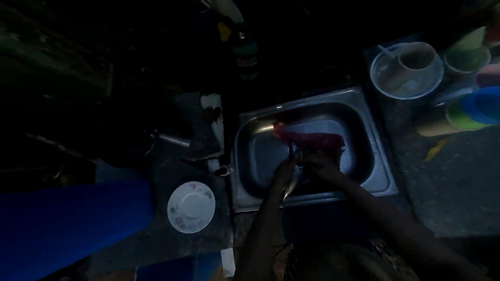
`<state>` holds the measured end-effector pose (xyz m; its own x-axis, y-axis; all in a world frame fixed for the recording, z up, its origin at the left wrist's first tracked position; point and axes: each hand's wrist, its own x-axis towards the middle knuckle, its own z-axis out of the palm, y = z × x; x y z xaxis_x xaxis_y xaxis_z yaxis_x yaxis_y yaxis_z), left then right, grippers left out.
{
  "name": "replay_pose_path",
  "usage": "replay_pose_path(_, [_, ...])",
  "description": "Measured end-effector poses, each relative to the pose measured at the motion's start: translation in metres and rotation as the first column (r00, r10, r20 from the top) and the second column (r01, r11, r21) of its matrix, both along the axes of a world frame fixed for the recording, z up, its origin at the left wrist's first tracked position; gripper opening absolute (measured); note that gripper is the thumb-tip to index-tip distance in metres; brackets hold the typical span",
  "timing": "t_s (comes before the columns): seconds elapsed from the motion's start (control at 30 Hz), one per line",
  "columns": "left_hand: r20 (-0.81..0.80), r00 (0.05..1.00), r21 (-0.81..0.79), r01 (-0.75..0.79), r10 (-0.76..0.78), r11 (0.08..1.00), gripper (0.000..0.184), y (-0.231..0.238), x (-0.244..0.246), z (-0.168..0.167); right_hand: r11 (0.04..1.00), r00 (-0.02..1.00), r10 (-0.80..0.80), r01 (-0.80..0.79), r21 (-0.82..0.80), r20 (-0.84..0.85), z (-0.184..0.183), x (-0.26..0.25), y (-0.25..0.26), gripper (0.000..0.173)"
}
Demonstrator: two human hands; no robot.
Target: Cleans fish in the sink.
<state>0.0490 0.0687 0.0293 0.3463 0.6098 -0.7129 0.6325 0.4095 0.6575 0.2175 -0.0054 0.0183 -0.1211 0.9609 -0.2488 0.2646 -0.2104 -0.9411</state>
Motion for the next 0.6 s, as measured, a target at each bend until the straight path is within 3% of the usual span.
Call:
replay_pose_path(0.1, [-0.019, 1.0, -0.007, -0.011, 0.011, 1.0, 0.07, -0.004, 0.002, 0.0, 0.999, 0.999, -0.023, 0.024, -0.033, 0.038, 0.002, -0.002, -0.001, 0.032])
replay_pose_path(0.3, [0.022, 0.998, -0.033, -0.051, 0.051, 0.998, 0.069, -0.007, 0.009, 0.009, 0.997, 0.999, 0.019, -0.017, -0.077, 0.035, 0.002, 0.002, 0.001, 0.027])
replay_pose_path(0.4, [0.0, 0.999, 0.002, 0.042, -0.042, 0.999, 0.07, -0.001, 0.013, 0.013, 0.967, 0.997, 0.033, -0.05, -0.25, -0.073, 0.003, 0.003, 0.004, 0.03])
replay_pose_path(0.5, [0.002, 0.989, 0.023, 0.15, -0.15, 0.988, 0.067, 0.005, 0.015, 0.017, 0.887, 0.984, 0.076, -0.139, -0.439, -0.159, 0.026, 0.007, 0.006, 0.031])
replay_pose_path(0.6, [-0.01, 0.967, 0.049, 0.256, -0.256, 0.965, 0.067, 0.009, 0.017, 0.018, 0.827, 0.968, 0.182, -0.245, -0.507, -0.171, 0.037, 0.01, 0.008, 0.031])
